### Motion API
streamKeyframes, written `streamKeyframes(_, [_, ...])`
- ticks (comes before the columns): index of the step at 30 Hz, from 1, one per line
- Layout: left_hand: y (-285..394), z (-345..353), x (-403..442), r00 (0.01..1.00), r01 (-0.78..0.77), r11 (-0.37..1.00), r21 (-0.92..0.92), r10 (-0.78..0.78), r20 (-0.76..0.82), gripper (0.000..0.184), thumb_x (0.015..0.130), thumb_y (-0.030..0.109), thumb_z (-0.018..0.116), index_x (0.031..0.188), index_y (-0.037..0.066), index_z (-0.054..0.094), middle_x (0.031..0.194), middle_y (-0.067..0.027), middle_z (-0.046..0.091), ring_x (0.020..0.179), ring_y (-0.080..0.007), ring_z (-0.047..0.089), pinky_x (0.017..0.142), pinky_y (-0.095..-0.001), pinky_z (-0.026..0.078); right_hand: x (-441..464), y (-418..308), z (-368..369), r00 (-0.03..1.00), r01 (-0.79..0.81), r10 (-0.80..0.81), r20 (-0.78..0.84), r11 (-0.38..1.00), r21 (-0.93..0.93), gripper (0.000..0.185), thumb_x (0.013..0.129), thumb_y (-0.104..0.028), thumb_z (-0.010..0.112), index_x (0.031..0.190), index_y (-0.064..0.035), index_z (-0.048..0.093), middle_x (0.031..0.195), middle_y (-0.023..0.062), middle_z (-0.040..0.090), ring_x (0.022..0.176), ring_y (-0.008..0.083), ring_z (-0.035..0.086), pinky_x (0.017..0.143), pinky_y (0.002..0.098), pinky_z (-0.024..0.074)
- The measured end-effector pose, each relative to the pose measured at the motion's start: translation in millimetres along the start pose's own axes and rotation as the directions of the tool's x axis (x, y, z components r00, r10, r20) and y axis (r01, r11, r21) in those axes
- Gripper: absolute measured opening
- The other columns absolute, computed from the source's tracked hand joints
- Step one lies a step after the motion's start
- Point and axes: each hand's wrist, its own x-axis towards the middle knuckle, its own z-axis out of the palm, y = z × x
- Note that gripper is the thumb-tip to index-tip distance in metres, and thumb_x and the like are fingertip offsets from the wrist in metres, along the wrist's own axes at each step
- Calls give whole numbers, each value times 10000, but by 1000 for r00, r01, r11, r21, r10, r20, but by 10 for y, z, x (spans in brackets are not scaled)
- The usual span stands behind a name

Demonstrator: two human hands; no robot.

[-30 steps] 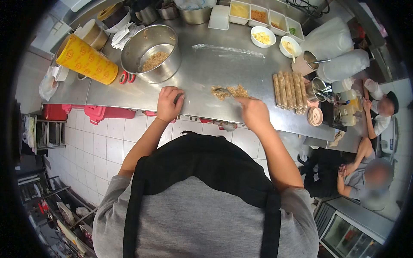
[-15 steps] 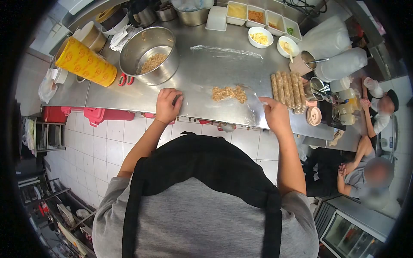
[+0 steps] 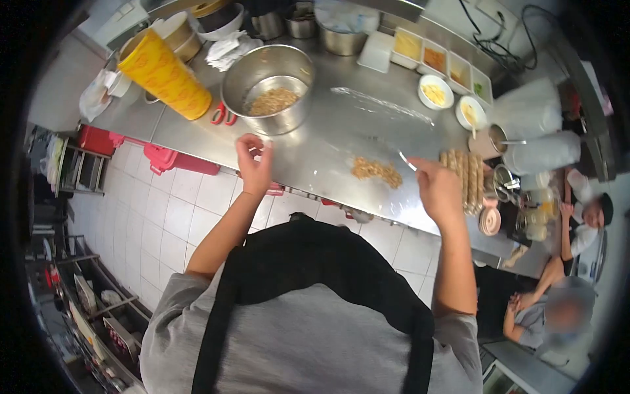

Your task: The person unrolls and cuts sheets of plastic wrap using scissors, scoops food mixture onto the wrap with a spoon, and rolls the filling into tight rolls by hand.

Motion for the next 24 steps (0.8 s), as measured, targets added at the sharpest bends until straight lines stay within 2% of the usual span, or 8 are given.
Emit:
streamKeyframes(2, [-129,-65,239,945,232,943,-237,-276,-174,235,899,218,657,996,66,507,920,-20,530,875,-126,526,702,-308,482,307,-453,-153,993,108,-108,-41,994,2,252,853,-53,569,1053,-115,709,987,171,681,874,364,647,761,419,513])
streamKeyframes(3, [218,-123,408,889,372,863,-342,-437,-136,241,909,264,652,955,86,497,906,-3,511,853,-108,511,685,-287,492,473,-696,-172,986,157,-156,-59,988,0,250,861,-56,562,1053,-119,709,981,160,684,875,358,650,759,413,515])
streamKeyframes(6, [238,-212,745,798,586,718,-375,-590,118,254,894,265,670,906,95,481,906,-7,517,846,-116,523,680,-279,505,1011,-1193,49,944,319,-330,-24,927,-197,288,834,-35,530,1039,-120,714,936,120,690,885,329,666,754,399,532])
streamKeyframes(10, [280,-203,632,839,504,680,-532,-532,115,178,910,145,638,875,91,473,903,-13,524,800,-116,533,672,-329,551,1470,-1546,537,869,495,-459,187,790,-361,237,779,-60,547,935,-74,724,901,133,699,827,321,688,715,409,555])
streamKeyframes(15, [156,-128,240,867,392,686,-613,-499,-4,166,922,117,635,930,114,470,860,18,462,783,-80,496,717,-308,532,1464,-1762,888,844,528,-402,356,744,-409,171,771,-102,572,809,-56,732,835,143,709,763,308,704,677,406,568])
streamKeyframes(18, [129,-123,154,877,374,673,-638,-481,8,205,896,104,659,895,56,459,1124,-29,361,944,-121,478,732,-293,536,1245,-1761,887,799,577,-394,454,714,-397,163,769,-101,578,794,-67,736,817,134,712,763,295,708,672,403,569])
streamKeyframes(19, [123,-122,144,888,358,674,-646,-459,13,203,895,99,659,892,58,461,1125,-30,363,943,-122,479,723,-285,526,1204,-1741,864,779,598,-394,487,700,-390,161,769,-99,580,794,-71,737,814,130,713,765,290,709,671,402,569])
streamKeyframes(24, [191,-132,93,917,323,683,-655,-396,39,201,882,78,669,873,66,469,1135,-48,371,929,-130,486,687,-259,484,1223,-1671,792,822,542,-356,444,729,-418,173,790,-112,566,821,-59,728,801,134,711,764,285,709,650,395,566])
